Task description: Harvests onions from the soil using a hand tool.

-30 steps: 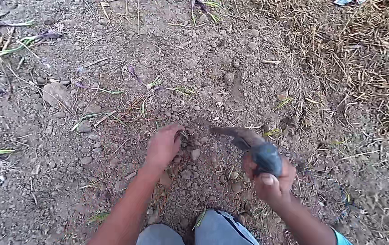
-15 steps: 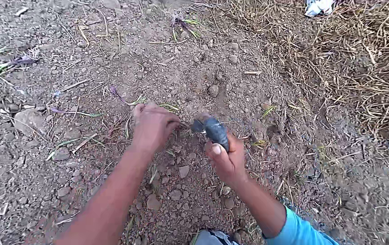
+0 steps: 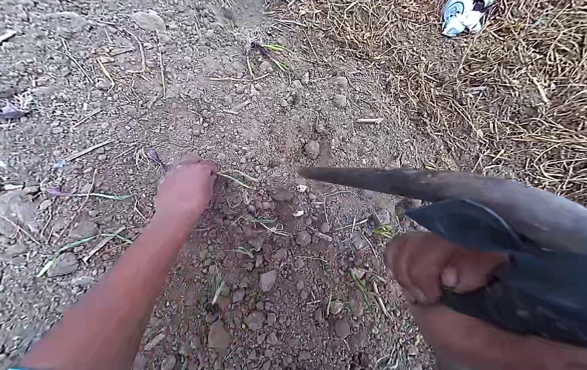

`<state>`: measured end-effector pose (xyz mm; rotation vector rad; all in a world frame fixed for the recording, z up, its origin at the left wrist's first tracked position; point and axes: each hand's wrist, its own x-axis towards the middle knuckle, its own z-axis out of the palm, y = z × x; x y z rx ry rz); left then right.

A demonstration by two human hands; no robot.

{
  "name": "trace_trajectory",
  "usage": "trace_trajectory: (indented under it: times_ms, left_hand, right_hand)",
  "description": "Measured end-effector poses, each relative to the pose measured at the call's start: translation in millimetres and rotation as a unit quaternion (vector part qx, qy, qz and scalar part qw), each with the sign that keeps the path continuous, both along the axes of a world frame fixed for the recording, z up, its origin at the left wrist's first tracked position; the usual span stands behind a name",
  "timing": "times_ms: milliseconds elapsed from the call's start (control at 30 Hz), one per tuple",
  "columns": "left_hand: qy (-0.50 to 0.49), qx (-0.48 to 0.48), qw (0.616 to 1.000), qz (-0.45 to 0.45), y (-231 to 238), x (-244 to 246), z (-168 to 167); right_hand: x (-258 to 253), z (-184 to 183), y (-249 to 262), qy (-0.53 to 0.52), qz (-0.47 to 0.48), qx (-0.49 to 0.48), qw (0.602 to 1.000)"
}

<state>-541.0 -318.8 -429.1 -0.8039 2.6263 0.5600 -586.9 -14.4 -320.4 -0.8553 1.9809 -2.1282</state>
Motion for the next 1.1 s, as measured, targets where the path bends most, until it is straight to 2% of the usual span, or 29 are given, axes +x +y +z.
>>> trace_trajectory:
  times_ms: [33,100,167,200,267,333,400,467,533,567,633,667,733,767,800,867,933,1100]
  left_hand:
    - [0.024,0.01,1.0,-0.005,0,-8,6]
    - [0.089,0.055,0.994,0.011,11,-27,21]
    - [0.122,0.12,0.984,0.042,37,-48,27]
    - [0.121,0.145,0.981,0.046,52,-58,23]
    - [0.107,0.149,0.983,-0.002,86,-71,5]
    - [0.086,0.113,0.986,-0.082,113,-73,-32]
    - [0.004,0.067,0.986,-0.155,126,-75,-53]
    - [-0.037,0.068,0.983,-0.168,119,-79,-46]
    - [0.04,0.094,0.985,-0.141,96,-70,-24]
    - [0.101,0.098,0.98,-0.141,83,-61,-11]
    - [0.202,0.086,0.953,-0.209,56,-35,4]
    - [0.21,0.084,0.94,-0.256,49,-18,7]
    - [0.211,0.067,0.928,-0.299,38,9,-1]
    - [0.195,0.065,0.937,-0.283,31,16,-6]
    - [0.17,0.067,0.95,-0.253,26,18,-11]
    - [0.103,0.073,0.971,-0.203,24,14,-14]
    - [0.053,0.069,0.975,-0.203,25,9,-17]
    - [0.092,0.028,0.955,-0.282,10,9,-28]
  right_hand:
    - [-9,-12,-14,0.004,-0.007,0.009,1.0]
    - [-26,-61,-43,-0.003,-0.033,0.058,0.998]
    - [-35,-105,-58,-0.058,-0.067,0.104,0.991]
    - [-38,-105,-59,-0.088,-0.075,0.113,0.987]
    - [-30,-71,-44,-0.116,-0.075,0.091,0.986]
    - [-15,-32,-12,-0.09,-0.064,0.04,0.993]
    - [-4,-24,20,-0.049,-0.059,0.036,0.996]
    - [-2,-47,34,-0.035,-0.075,0.08,0.993]
    - [-8,-65,32,-0.07,-0.091,0.108,0.988]
    - [-13,-58,28,-0.085,-0.097,0.104,0.986]
    - [-23,-28,19,-0.071,-0.099,0.049,0.991]
    - [-28,-17,15,-0.048,-0.096,0.004,0.994]
    - [-51,-16,-2,-0.001,-0.087,-0.069,0.994]
    - [-66,-28,-15,0.012,-0.093,-0.063,0.994]
    - [-82,-48,-29,0.018,-0.107,-0.028,0.994]
    - [-110,-99,-52,-0.016,-0.123,0.103,0.987]
    - [-130,-125,-66,-0.082,-0.128,0.196,0.969]
    - [-142,-129,-61,-0.106,-0.104,0.193,0.97]
